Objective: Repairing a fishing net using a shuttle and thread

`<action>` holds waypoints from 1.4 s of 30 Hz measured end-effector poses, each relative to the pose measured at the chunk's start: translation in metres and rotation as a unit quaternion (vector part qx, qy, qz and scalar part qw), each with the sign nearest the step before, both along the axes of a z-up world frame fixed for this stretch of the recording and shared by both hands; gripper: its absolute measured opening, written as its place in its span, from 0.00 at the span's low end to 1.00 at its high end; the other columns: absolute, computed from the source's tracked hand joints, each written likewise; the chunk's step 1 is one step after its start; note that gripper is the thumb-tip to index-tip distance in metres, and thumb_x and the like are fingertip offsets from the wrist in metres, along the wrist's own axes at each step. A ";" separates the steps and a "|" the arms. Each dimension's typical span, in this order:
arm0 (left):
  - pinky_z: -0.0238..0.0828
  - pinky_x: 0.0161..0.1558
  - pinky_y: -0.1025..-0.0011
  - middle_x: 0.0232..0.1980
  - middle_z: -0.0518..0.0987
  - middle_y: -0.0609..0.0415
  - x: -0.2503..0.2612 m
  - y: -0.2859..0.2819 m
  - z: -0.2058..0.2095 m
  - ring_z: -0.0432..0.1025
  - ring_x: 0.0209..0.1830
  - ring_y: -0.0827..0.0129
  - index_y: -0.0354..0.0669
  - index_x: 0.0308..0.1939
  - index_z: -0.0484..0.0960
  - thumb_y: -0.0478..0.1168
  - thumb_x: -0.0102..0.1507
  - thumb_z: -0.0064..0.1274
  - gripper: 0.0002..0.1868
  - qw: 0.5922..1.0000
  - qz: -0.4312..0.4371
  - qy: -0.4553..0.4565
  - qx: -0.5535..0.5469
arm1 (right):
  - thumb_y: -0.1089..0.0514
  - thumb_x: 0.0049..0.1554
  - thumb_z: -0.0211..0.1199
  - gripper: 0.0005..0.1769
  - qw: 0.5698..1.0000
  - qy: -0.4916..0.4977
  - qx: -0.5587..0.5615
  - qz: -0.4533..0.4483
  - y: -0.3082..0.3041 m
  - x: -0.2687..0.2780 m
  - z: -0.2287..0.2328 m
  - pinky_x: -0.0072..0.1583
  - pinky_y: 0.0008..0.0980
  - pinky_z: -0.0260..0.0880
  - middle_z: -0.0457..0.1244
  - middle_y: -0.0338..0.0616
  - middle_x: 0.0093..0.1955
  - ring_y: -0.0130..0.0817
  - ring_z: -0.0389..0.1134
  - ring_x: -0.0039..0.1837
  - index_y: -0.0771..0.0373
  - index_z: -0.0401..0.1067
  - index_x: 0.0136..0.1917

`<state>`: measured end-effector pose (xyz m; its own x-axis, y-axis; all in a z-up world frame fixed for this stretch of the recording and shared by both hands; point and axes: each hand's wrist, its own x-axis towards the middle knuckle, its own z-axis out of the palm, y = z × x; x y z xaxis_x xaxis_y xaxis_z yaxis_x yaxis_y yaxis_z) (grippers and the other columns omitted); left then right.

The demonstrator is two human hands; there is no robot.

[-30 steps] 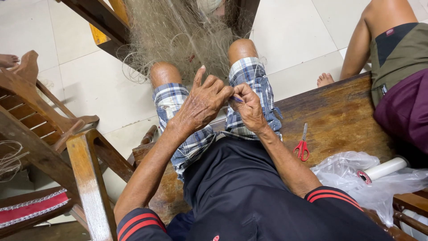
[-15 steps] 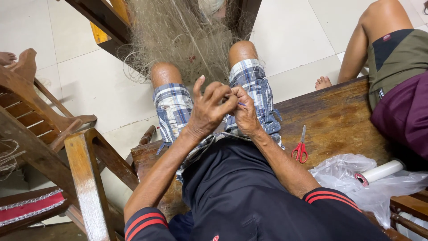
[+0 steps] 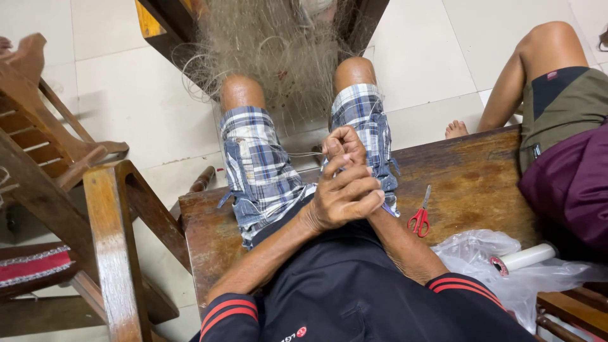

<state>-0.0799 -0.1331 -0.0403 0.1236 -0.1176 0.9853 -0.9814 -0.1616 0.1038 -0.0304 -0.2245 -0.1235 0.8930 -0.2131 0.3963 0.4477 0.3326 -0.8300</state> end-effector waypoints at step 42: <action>0.80 0.52 0.55 0.50 0.87 0.44 -0.108 0.067 0.038 0.85 0.44 0.51 0.36 0.64 0.81 0.33 0.83 0.58 0.07 0.908 -0.230 0.349 0.034 | 0.49 0.74 0.73 0.13 0.987 0.156 0.037 0.022 -0.004 -0.027 0.017 0.44 0.19 0.65 0.74 0.43 0.46 0.22 0.70 0.42 0.58 0.74 0.60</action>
